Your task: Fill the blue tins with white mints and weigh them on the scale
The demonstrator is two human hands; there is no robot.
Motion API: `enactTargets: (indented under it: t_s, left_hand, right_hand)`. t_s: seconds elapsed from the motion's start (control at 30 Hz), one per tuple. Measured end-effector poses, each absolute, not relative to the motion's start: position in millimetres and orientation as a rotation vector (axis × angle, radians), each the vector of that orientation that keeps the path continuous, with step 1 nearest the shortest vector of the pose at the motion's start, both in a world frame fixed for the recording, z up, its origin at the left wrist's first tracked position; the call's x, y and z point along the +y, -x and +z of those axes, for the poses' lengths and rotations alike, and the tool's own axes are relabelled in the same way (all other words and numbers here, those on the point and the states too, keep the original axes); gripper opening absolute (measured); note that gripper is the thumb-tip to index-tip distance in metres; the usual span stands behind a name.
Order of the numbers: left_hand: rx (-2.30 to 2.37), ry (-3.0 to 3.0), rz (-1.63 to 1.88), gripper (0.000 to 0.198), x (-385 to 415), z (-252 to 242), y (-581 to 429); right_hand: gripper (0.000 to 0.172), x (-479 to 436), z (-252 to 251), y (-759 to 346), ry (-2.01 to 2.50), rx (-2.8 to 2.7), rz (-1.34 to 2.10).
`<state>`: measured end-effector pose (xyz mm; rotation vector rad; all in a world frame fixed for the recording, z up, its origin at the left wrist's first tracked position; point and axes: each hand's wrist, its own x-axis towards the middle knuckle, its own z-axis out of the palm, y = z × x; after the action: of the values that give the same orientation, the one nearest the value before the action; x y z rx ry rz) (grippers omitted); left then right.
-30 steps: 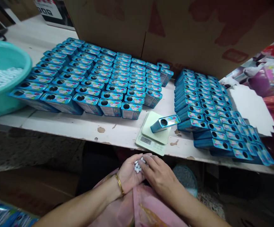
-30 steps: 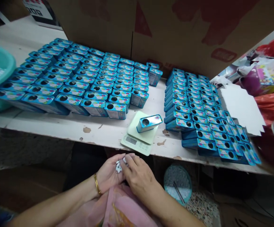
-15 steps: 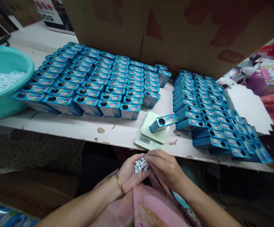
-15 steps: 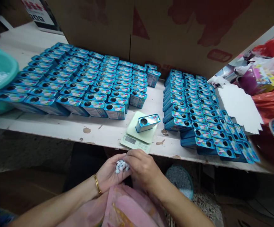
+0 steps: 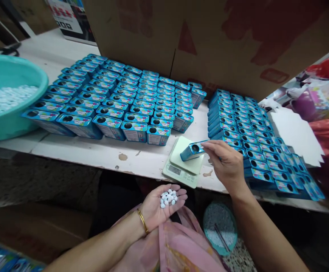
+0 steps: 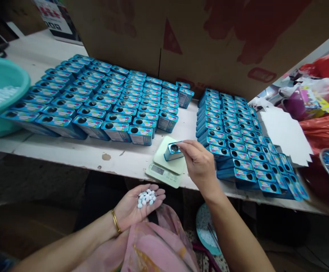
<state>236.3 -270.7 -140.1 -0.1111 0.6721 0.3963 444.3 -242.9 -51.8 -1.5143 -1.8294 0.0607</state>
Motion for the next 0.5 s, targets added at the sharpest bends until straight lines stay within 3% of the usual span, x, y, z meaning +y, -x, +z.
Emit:
enactTargets:
  t_s: [0.13,0.33,0.5]
  left_hand:
    - [0.661,0.108,0.367,0.023,-271.0,-144.0,-236.2]
    - [0.595,0.136,0.397,0.018,-273.3,-145.2,-238.1]
    - [0.686,0.098,0.337,0.021,-275.1,-148.0,-236.7]
  right_hand:
    - [0.021,-270.0,-43.5,-430.8,1.509,-1.775,0.108]
    - [0.029,-314.7,-70.0,-397.1,1.290,-2.178,0.528]
    - [0.032,-305.4,-71.8,-428.4,1.567,-1.978,0.182]
